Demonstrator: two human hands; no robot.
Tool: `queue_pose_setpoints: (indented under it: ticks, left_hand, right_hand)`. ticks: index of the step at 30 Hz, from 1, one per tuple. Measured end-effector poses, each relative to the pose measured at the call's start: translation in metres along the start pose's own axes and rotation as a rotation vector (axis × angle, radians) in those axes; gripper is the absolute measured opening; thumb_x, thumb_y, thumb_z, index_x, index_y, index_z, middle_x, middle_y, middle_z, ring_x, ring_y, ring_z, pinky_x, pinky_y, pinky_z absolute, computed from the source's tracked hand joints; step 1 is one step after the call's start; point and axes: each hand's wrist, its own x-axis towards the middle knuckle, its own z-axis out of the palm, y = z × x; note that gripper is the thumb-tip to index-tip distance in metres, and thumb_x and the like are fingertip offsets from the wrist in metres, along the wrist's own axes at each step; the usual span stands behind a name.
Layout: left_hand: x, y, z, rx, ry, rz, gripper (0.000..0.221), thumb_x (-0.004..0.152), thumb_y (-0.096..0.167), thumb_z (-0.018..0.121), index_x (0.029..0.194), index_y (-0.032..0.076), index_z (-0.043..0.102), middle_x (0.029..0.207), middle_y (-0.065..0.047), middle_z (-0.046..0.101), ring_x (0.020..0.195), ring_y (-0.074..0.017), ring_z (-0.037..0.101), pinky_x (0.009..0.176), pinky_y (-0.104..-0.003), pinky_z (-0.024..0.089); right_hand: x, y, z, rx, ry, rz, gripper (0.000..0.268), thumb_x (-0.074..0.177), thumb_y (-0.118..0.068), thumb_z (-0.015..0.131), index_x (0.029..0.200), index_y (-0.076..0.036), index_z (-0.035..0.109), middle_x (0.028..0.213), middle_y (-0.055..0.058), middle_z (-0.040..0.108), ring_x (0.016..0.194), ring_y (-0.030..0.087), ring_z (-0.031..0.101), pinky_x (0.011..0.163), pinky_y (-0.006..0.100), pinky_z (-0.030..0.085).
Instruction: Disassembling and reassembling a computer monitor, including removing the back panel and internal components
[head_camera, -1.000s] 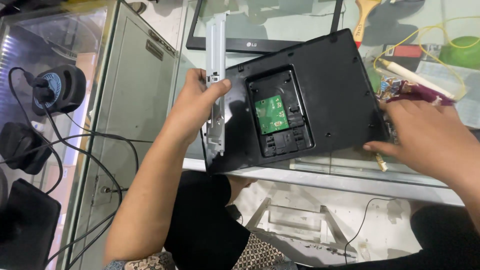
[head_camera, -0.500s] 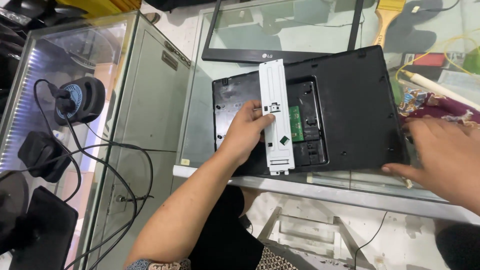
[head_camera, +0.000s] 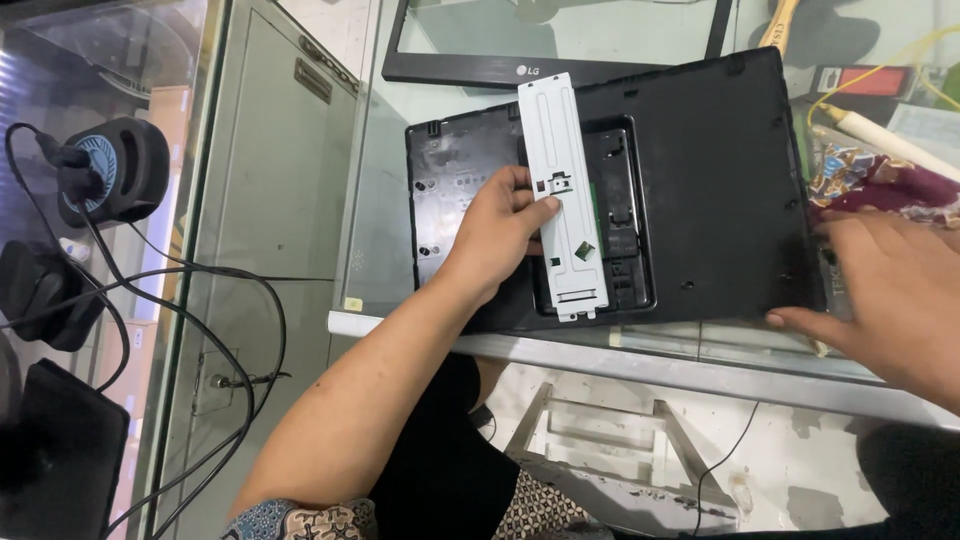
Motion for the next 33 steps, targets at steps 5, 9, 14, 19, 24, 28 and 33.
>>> queue_pose_setpoints:
  ticks: [5,9,14,19,24,28,33]
  left_hand:
    - [0.0,0.0,0.001,0.017,-0.023,0.005,0.02,0.097,0.011,0.061,0.113,0.008,0.051,0.098,-0.009,0.075,0.085,-0.0236,0.075,0.065,-0.038,0.063]
    - [-0.001,-0.002,0.0,0.029,-0.045,0.047,0.016,0.097,0.011,0.061,0.11,0.009,0.051,0.093,-0.008,0.075,0.082,-0.0215,0.075,0.063,-0.037,0.063]
    - [-0.005,0.001,-0.002,0.022,-0.059,0.063,0.016,0.097,0.012,0.062,0.108,0.011,0.05,0.091,-0.007,0.075,0.081,-0.0199,0.074,0.061,-0.035,0.062]
    - [-0.015,0.014,0.002,0.108,-0.065,-0.01,0.024,0.096,0.013,0.061,0.118,0.009,0.051,0.095,-0.008,0.077,0.087,-0.023,0.078,0.064,-0.036,0.065]
    - [-0.011,0.004,0.003,0.087,-0.067,-0.003,0.019,0.097,0.013,0.06,0.113,0.011,0.05,0.095,-0.007,0.077,0.082,-0.0199,0.076,0.06,-0.036,0.064]
    - [-0.004,-0.002,-0.002,-0.011,-0.042,-0.062,0.018,0.099,0.013,0.059,0.113,0.012,0.048,0.099,-0.007,0.074,0.086,-0.0229,0.077,0.069,-0.042,0.065]
    - [-0.008,0.014,0.0,0.141,-0.033,-0.106,0.02,0.097,0.019,0.06,0.115,0.013,0.053,0.099,-0.009,0.075,0.089,-0.0234,0.076,0.067,-0.04,0.064]
  right_hand:
    - [-0.003,-0.002,-0.003,0.084,0.079,-0.039,0.092,0.063,-0.074,0.075,0.128,-0.01,0.064,0.12,0.01,0.075,0.119,0.03,0.071,0.1,0.041,0.055]
    - [-0.006,-0.025,-0.038,0.126,0.214,-0.173,0.127,0.059,-0.072,0.062,0.16,-0.001,0.033,0.167,0.028,0.034,0.152,0.042,0.034,0.117,0.055,0.035]
    - [-0.004,-0.058,-0.033,0.039,0.239,-0.475,0.103,0.08,-0.083,0.039,0.16,-0.02,0.026,0.175,0.012,0.015,0.163,0.031,0.01,0.124,0.051,0.014]
    - [-0.004,-0.083,-0.029,0.339,0.245,-0.617,0.018,0.089,-0.031,0.065,0.106,-0.029,0.07,0.149,-0.006,0.059,0.147,0.029,0.048,0.114,0.056,0.037]
    - [-0.007,-0.094,-0.032,0.533,0.238,-0.596,0.014,0.086,-0.016,0.068,0.099,-0.021,0.071,0.146,-0.002,0.062,0.146,0.033,0.048,0.118,0.064,0.033]
    - [-0.007,-0.098,-0.036,0.378,0.36,-0.593,0.022,0.082,-0.015,0.074,0.101,-0.026,0.07,0.145,-0.004,0.063,0.141,0.029,0.055,0.112,0.056,0.039]
    - [-0.01,-0.101,-0.033,0.378,0.338,-0.581,0.021,0.083,-0.017,0.068,0.102,-0.026,0.069,0.147,-0.005,0.06,0.143,0.029,0.05,0.113,0.059,0.034]
